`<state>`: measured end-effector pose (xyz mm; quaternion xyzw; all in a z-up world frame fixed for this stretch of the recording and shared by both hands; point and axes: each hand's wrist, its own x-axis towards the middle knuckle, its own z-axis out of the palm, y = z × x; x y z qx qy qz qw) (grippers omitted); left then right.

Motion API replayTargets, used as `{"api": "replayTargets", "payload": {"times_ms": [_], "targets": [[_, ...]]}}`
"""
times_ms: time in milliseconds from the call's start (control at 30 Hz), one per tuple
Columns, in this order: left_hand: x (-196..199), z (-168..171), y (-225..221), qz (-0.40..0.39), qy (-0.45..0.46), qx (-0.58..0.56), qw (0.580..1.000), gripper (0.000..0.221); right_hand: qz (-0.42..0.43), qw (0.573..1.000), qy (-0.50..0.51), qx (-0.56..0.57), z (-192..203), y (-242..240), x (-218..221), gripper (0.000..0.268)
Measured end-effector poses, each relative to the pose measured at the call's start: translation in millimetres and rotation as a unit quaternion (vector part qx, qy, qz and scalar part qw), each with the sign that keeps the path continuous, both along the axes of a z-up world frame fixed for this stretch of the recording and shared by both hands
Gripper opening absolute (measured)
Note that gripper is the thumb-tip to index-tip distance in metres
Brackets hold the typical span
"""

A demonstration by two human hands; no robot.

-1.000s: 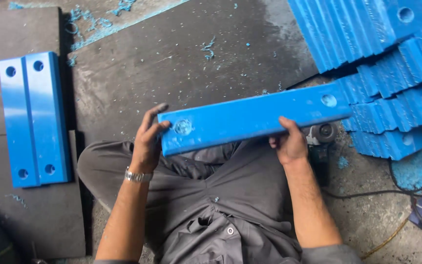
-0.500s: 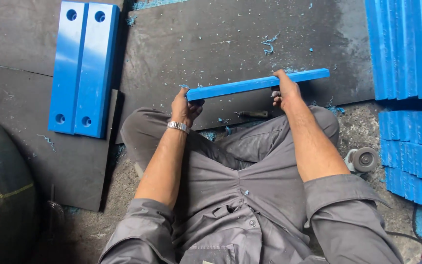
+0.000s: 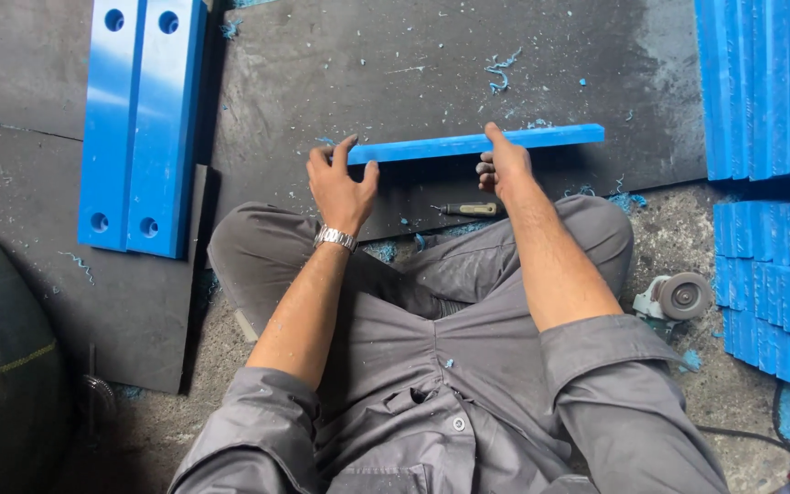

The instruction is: Sanding and finishing the edges of blue plastic blocks using an angle grinder and a small hand tool.

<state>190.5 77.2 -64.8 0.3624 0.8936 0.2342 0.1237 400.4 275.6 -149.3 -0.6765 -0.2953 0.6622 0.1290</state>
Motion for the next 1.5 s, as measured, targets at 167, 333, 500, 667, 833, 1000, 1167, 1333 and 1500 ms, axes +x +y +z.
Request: {"api": "replayTargets", "payload": {"times_ms": [167,333,500,667,833,1000,1167,1333,1500], "targets": [[11,-19,16,-0.19,0.177,0.065,0.964,0.076,0.081,0.995,0.039,0.051,33,-20,25,0.053],[-11,-29,30,-0.201,0.138,-0.008,0.97,0.063,0.193,0.887,0.0,0.42,116,-124,109,0.026],[-13,-28,41,-0.176,0.147,-0.03,0.973,0.06,0.052,0.775,-0.248,0.579,123,-239,230,0.013],[-8,-41,35,-0.216,0.157,0.01,0.964,0.076,0.061,0.761,-0.505,0.404,6,-296,358,0.054],[-1,-39,32,-0.245,0.159,0.008,0.956,0.083,0.108,0.738,-0.596,0.297,-63,-284,402,0.083],[0,-40,33,-0.24,0.165,-0.01,0.956,0.085,0.079,0.774,-0.58,0.241,-89,-254,399,0.084],[0,-42,34,-0.229,0.153,-0.015,0.961,0.086,0.07,0.76,-0.592,0.259,-90,-244,401,0.085],[0,-44,39,-0.226,0.163,0.003,0.96,0.08,0.043,0.813,-0.499,0.295,-53,-229,400,0.075],[-4,-45,41,-0.228,0.179,0.02,0.957,0.068,-0.14,0.975,-0.016,0.173,27,-173,371,0.06]]}}
